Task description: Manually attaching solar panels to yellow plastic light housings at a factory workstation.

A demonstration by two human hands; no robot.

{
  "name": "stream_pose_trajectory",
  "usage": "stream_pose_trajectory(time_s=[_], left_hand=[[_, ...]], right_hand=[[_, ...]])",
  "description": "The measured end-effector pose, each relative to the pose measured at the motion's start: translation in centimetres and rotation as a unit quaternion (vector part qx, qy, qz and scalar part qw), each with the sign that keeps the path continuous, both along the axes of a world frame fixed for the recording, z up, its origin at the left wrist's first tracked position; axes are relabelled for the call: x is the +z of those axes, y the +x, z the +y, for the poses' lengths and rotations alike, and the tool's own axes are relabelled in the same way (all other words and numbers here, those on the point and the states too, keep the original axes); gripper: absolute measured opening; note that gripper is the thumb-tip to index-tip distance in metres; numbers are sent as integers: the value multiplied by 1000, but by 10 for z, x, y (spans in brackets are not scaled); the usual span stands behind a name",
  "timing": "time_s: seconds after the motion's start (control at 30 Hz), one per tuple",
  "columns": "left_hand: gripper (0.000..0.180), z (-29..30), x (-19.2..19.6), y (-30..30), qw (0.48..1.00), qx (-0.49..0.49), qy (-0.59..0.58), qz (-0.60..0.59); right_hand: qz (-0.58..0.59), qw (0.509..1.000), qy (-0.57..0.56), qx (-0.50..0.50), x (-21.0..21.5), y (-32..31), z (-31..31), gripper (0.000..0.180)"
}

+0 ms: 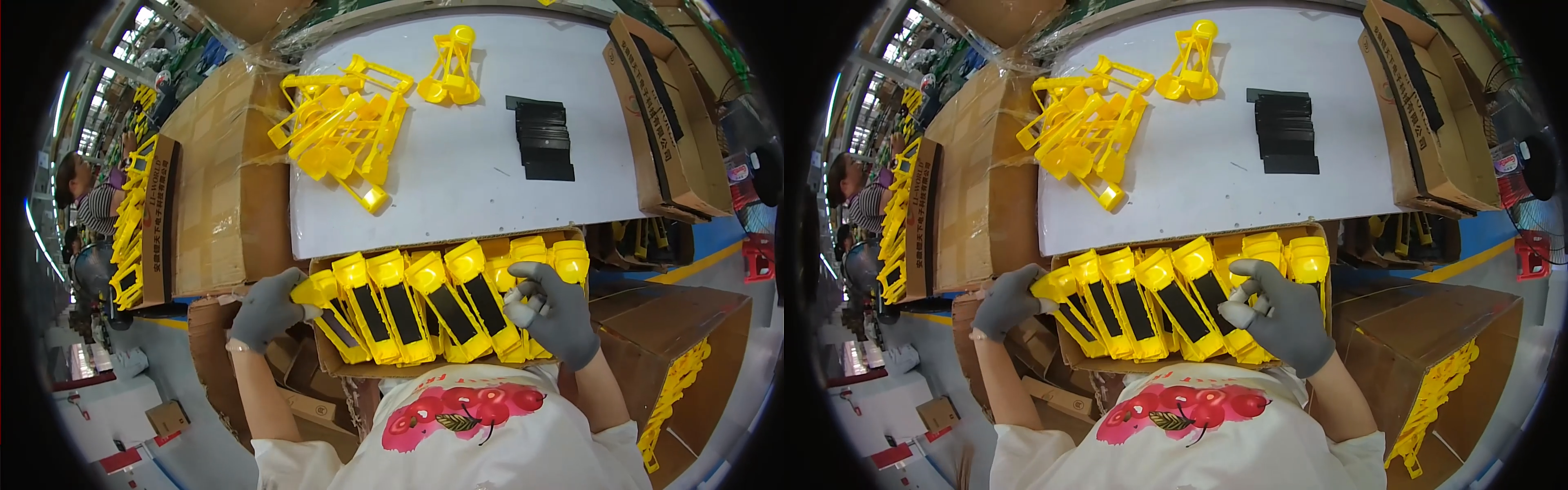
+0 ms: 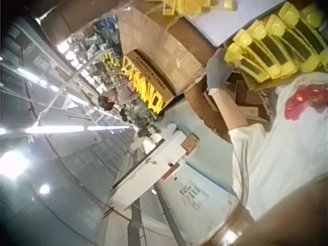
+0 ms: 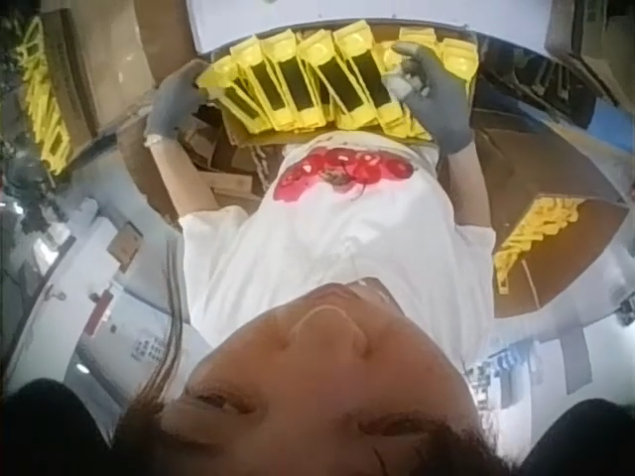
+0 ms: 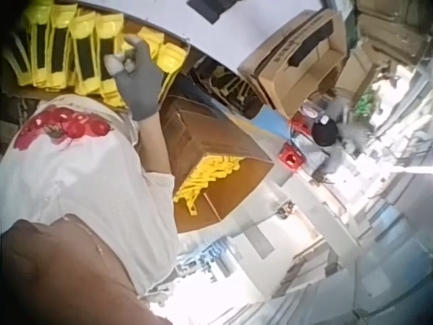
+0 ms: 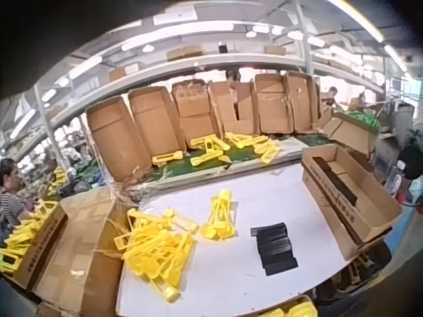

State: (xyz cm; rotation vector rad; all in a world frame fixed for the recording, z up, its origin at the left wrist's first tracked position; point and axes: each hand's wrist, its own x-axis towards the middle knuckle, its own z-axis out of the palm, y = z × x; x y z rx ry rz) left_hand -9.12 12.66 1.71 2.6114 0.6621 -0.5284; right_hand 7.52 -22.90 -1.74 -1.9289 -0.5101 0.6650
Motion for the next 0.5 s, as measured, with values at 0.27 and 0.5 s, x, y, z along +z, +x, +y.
stream_pose_trajectory(time_s=[0.27,0.5], left_hand=[[51,-11,-33,137,941,-58,194,-271],[21,-2,-81,173,892,-35,217,-396]], right_hand=[[-254,963,-58,-71,-22,96,-2,21],[-400,887,-229,-23,-56,174,2,25]])
